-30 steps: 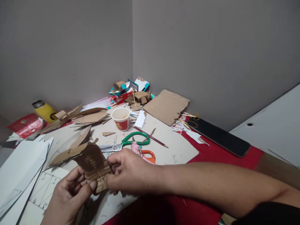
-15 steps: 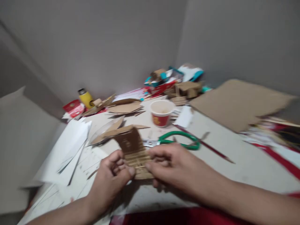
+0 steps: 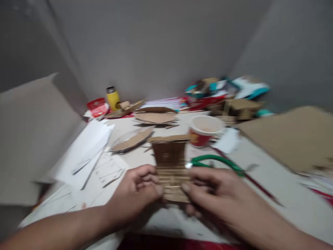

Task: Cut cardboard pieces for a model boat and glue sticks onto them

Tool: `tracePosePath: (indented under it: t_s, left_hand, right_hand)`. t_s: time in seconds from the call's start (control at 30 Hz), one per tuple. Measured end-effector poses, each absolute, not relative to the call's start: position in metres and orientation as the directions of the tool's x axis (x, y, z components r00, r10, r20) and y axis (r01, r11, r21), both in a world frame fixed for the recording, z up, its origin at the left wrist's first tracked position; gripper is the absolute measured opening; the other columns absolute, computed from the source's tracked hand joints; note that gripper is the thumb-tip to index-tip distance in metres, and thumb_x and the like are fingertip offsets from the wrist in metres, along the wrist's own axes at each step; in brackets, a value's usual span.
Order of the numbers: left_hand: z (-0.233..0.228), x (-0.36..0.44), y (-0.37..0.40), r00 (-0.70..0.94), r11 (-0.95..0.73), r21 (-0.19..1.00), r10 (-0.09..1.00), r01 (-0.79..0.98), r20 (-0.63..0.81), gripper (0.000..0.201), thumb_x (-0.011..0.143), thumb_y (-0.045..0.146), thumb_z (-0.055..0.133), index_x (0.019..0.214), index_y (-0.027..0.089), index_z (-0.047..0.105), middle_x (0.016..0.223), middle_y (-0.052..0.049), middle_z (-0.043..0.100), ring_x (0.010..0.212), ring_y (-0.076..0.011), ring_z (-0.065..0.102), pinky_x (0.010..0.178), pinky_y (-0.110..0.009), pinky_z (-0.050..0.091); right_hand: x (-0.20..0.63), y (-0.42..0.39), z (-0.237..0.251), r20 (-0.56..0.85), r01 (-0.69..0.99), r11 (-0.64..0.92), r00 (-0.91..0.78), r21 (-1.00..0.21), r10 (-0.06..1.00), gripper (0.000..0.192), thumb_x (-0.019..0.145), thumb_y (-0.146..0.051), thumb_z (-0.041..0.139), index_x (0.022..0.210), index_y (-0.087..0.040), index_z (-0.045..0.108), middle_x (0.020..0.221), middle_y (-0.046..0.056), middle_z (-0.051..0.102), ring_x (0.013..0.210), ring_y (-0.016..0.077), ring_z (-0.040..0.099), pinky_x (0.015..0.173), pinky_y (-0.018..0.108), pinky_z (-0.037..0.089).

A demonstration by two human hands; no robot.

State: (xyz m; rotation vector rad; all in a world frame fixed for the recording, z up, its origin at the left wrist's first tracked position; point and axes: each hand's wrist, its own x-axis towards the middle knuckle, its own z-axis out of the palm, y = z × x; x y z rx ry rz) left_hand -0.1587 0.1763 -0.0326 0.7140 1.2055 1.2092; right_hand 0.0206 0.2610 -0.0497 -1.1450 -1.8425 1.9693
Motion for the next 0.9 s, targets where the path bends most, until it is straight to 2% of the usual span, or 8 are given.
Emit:
tracePosePath:
  t_s: [0.1,0.23,0.33,0.43,0.5,0.63,0.73,0.9]
  left_hand:
    - [-0.033,-0.164,0.178,-0.054,0.260,0.930,0.958,-0.258,-0.283,0.017,0.071,0.027,0.071,0.078,0.014,0.063,0.068,-0.001,0.061,0.060,-0.0101,0.054,0.059,-0.020,0.042]
    - [-0.036,-0.168,0.178,0.008,0.239,0.918,0.968,-0.318,-0.249,0.020,0.082,0.032,0.063,0.090,0.014,0.066,0.068,-0.003,0.063,0.065,-0.0126,0.057,0.067,-0.023,0.045]
    - [-0.037,-0.169,0.178,-0.069,0.167,0.917,0.976,-0.361,-0.205,0.023,0.085,0.034,0.059,0.095,0.014,0.065,0.075,-0.005,0.066,0.068,-0.0148,0.061,0.067,-0.026,0.048]
    - [-0.036,-0.172,0.181,-0.236,0.098,0.927,0.952,-0.362,-0.193,0.028,0.086,0.039,0.056,0.095,0.014,0.065,0.084,-0.008,0.068,0.068,-0.0168,0.064,0.065,-0.028,0.051]
    - [-0.034,-0.172,0.183,-0.278,0.104,0.934,0.938,-0.342,-0.206,0.030,0.086,0.040,0.055,0.088,0.012,0.066,0.079,-0.009,0.069,0.067,-0.0169,0.064,0.064,-0.028,0.051]
    - [-0.031,-0.163,0.179,-0.165,0.179,0.936,0.957,-0.304,-0.237,0.023,0.078,0.034,0.067,0.085,0.012,0.067,0.066,-0.005,0.066,0.060,-0.0142,0.060,0.062,-0.025,0.049]
    - [-0.030,-0.157,0.176,-0.073,0.254,0.910,0.953,-0.329,-0.293,0.027,0.070,0.029,0.076,0.091,0.014,0.069,0.072,-0.005,0.069,0.061,-0.0151,0.061,0.063,-0.026,0.049]
    - [-0.028,-0.154,0.176,-0.061,0.298,0.902,0.941,-0.314,-0.332,0.026,0.070,0.027,0.076,0.092,0.015,0.070,0.080,-0.008,0.073,0.068,-0.0168,0.065,0.063,-0.024,0.049]
  right_hand:
    - [0.011,0.257,-0.028,-0.386,0.300,-0.244,-0.670,-0.922,0.634,0.036,0.071,-0.043,0.071,0.091,-0.013,0.066,0.060,0.003,0.062,0.049,0.0105,0.056,0.049,0.020,0.047]
    - [0.007,0.260,-0.022,-0.378,0.273,-0.262,-0.688,-0.926,0.620,0.031,0.073,-0.043,0.069,0.082,-0.014,0.065,0.059,0.002,0.062,0.050,0.0102,0.056,0.052,0.021,0.049]
    - [0.009,0.260,-0.025,-0.366,0.254,-0.264,-0.678,-0.930,0.638,0.028,0.072,-0.041,0.069,0.079,-0.014,0.063,0.059,0.002,0.063,0.048,0.0096,0.056,0.048,0.019,0.046]
    - [0.009,0.259,-0.025,-0.354,0.218,-0.285,-0.683,-0.933,0.639,0.026,0.071,-0.038,0.069,0.078,-0.014,0.061,0.055,0.001,0.061,0.045,0.0093,0.054,0.046,0.020,0.046]
    - [0.009,0.259,-0.023,-0.347,0.210,-0.284,-0.691,-0.936,0.634,0.024,0.072,-0.037,0.066,0.077,-0.014,0.061,0.054,0.000,0.061,0.042,0.0086,0.053,0.044,0.019,0.044]
    - [0.007,0.259,-0.020,-0.317,0.191,-0.259,-0.697,-0.947,0.643,0.021,0.071,-0.034,0.063,0.075,-0.014,0.061,0.056,0.001,0.062,0.043,0.0088,0.054,0.043,0.019,0.044]
    - [0.007,0.260,-0.021,-0.333,0.201,-0.274,-0.700,-0.941,0.631,0.018,0.069,-0.032,0.063,0.070,-0.015,0.058,0.054,-0.001,0.061,0.043,0.0084,0.054,0.044,0.019,0.043]
    - [0.006,0.259,-0.023,-0.336,0.195,-0.287,-0.720,-0.938,0.607,0.017,0.069,-0.030,0.064,0.067,-0.015,0.057,0.054,-0.001,0.061,0.046,0.0081,0.056,0.043,0.016,0.040]
